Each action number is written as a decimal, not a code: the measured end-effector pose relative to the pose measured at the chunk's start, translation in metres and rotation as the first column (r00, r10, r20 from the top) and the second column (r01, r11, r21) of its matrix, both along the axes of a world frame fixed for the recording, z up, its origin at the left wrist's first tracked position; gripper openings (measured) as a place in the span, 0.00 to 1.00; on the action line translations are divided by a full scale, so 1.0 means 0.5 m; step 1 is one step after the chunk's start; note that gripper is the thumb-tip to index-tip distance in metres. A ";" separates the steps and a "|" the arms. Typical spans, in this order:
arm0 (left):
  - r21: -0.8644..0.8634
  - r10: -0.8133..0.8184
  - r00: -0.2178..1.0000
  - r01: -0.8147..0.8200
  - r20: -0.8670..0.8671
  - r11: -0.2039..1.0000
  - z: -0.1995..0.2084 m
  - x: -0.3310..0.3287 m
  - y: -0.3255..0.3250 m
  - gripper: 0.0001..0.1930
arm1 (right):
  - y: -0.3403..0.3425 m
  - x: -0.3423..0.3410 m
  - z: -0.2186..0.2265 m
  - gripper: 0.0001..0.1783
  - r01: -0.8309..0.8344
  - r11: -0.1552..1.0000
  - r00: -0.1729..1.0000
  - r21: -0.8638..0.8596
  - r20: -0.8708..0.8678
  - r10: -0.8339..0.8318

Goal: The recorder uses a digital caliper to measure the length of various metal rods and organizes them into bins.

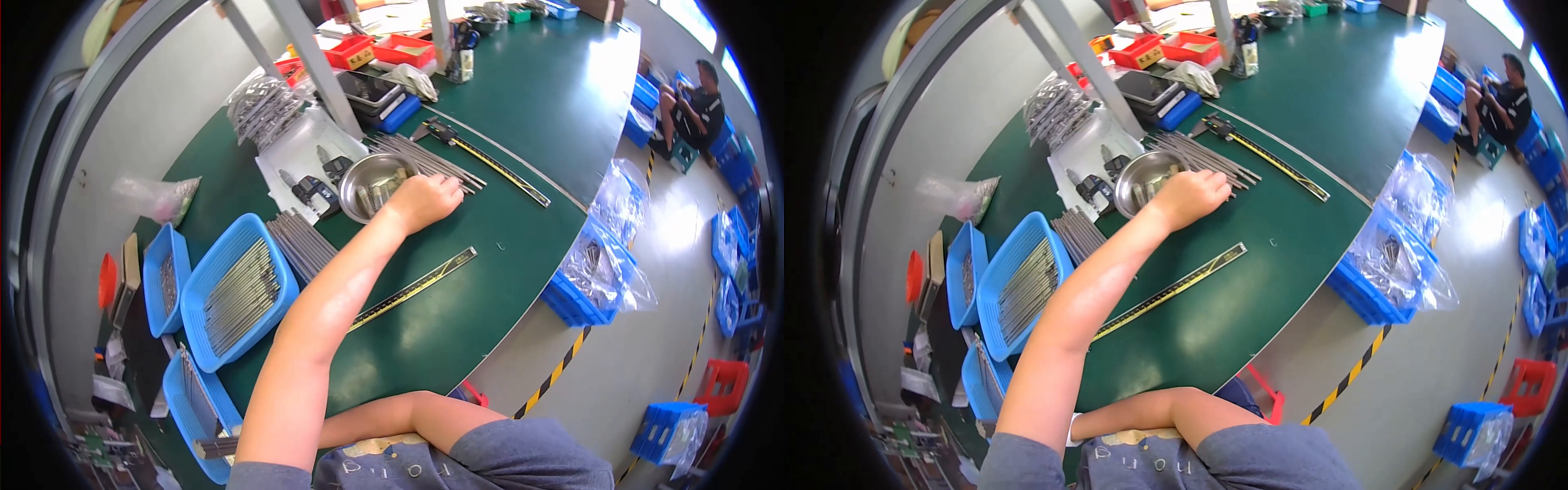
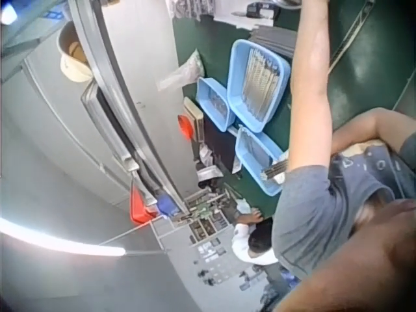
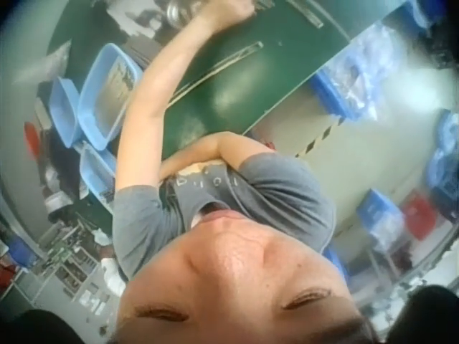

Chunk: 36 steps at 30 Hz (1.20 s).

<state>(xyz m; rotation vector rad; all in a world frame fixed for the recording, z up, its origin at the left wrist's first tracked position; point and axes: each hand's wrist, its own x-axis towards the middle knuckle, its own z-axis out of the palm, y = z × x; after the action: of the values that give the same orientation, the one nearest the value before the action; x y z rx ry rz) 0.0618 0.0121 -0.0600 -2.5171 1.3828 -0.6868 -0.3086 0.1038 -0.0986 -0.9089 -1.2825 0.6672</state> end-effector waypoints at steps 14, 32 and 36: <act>-0.171 0.232 0.956 -0.202 0.178 0.964 0.321 -0.417 0.290 0.10 | -0.007 -0.009 0.055 0.06 0.069 0.988 0.989 -0.141 -0.117 -0.086; -0.507 0.774 0.108 -0.809 -0.624 -0.297 0.039 -1.182 0.494 0.05 | 0.305 0.017 0.315 0.18 0.580 0.741 0.168 -0.339 0.940 0.298; -0.588 0.817 0.060 -0.724 -0.574 -0.360 0.029 -1.176 0.489 0.09 | 0.387 -0.039 0.274 0.17 0.550 0.770 0.033 -0.323 0.930 0.367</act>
<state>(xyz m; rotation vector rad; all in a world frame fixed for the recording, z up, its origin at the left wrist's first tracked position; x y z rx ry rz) -0.5262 0.2565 -0.0454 -2.8991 -1.5018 -1.1329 -0.3282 0.2971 0.0385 -2.3859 -2.2885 0.1683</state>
